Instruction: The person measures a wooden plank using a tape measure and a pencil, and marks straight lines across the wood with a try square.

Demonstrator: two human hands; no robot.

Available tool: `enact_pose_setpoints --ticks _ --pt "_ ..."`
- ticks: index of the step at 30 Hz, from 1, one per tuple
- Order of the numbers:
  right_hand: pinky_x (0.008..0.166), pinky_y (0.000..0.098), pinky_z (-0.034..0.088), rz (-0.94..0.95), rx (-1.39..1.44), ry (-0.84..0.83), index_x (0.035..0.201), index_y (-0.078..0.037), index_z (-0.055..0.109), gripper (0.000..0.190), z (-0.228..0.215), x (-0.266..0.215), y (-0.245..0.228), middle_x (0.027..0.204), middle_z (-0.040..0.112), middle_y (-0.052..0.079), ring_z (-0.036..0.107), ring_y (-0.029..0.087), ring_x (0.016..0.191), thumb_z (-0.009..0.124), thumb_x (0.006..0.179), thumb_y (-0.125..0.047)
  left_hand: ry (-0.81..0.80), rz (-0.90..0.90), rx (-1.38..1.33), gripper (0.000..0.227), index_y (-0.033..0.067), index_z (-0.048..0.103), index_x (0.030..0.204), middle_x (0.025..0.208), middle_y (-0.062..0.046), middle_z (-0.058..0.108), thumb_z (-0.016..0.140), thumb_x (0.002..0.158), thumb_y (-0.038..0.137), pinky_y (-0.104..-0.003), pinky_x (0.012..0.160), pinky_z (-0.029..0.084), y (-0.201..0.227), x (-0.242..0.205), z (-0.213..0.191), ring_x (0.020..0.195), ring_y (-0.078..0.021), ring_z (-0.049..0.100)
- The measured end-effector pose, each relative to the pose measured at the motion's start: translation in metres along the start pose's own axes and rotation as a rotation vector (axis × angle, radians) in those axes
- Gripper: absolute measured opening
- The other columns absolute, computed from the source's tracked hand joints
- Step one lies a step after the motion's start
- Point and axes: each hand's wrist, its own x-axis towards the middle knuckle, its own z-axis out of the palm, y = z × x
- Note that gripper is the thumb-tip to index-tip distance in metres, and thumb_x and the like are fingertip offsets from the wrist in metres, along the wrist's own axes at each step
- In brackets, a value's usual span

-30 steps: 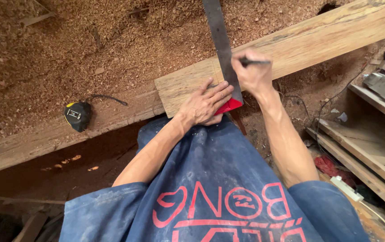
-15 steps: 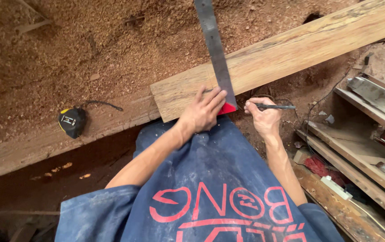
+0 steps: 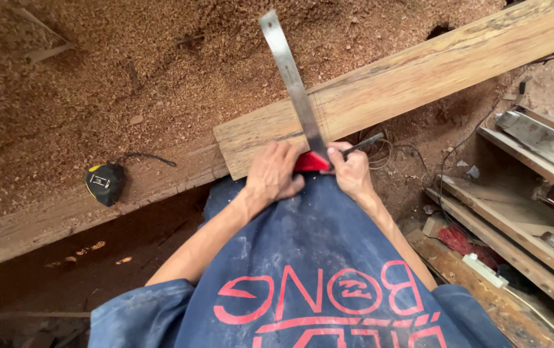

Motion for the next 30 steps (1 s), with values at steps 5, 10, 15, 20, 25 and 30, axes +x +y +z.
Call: enact_pose_setpoints --ticks 5,10,15,20,25,30 --pt "0.073 0.0298 0.059 -0.173 -0.199 -0.146 0.114 0.004 0.072 0.025 0.021 -0.017 -0.001 0.095 0.076 0.012 0.071 0.016 0.083 0.065 0.100 -0.016 0.144 -0.057 -0.258 0.085 -0.0048 0.050 0.123 0.111 -0.023 0.060 0.087 0.054 0.029 -0.050 0.083 0.050 0.012 -0.007 0.004 0.101 -0.0413 0.060" --pt "0.075 0.0299 0.060 -0.138 -0.172 -0.238 0.113 0.003 0.072 0.026 0.040 -0.024 -0.024 0.091 0.078 0.010 0.075 0.016 0.084 0.065 0.100 -0.019 0.141 -0.236 -0.402 0.058 0.0009 0.056 0.126 0.100 -0.016 0.064 0.081 0.074 0.014 -0.042 0.080 0.055 0.002 -0.024 0.027 0.092 -0.0335 0.067" --pt "0.081 0.0314 0.058 -0.250 -0.086 -0.341 0.104 0.002 0.075 0.043 0.011 -0.001 -0.039 0.094 0.075 0.009 0.074 0.017 0.087 0.050 0.107 -0.033 0.322 -0.549 -0.642 0.028 0.0014 0.072 0.111 0.082 -0.009 0.069 0.075 0.083 0.006 -0.030 0.070 0.056 0.002 -0.031 0.012 0.073 -0.0198 0.068" --pt "0.075 0.0321 0.056 -0.320 -0.073 -0.268 0.081 -0.002 0.066 0.056 -0.068 0.075 -0.035 0.078 0.071 0.009 0.068 0.019 0.075 0.042 0.113 -0.041 0.817 -0.883 -1.154 0.020 0.0009 0.070 0.110 0.095 0.001 0.073 0.071 0.096 0.015 -0.026 0.079 0.056 0.005 -0.041 0.022 0.084 -0.0084 0.066" --pt "0.076 0.0333 0.054 -0.569 -0.101 -0.376 0.090 -0.003 0.056 0.054 -0.156 0.167 -0.052 0.082 0.064 0.008 0.066 0.018 0.078 0.045 0.113 -0.051 1.353 -0.783 -1.344 0.029 -0.0010 0.062 0.120 0.102 -0.004 0.067 0.069 0.108 0.025 -0.029 0.085 0.053 0.039 -0.041 0.100 0.089 -0.0118 0.062" --pt "0.059 0.0316 0.051 -0.473 -0.178 -0.433 0.083 -0.003 0.054 0.058 -0.172 0.204 -0.067 0.070 0.059 0.008 0.061 0.018 0.063 0.043 0.111 -0.053 1.734 -0.842 -1.499 0.051 0.0025 0.052 0.141 0.115 -0.002 0.061 0.065 0.103 0.033 -0.031 0.098 0.052 0.098 0.005 0.176 0.101 -0.0111 0.061"
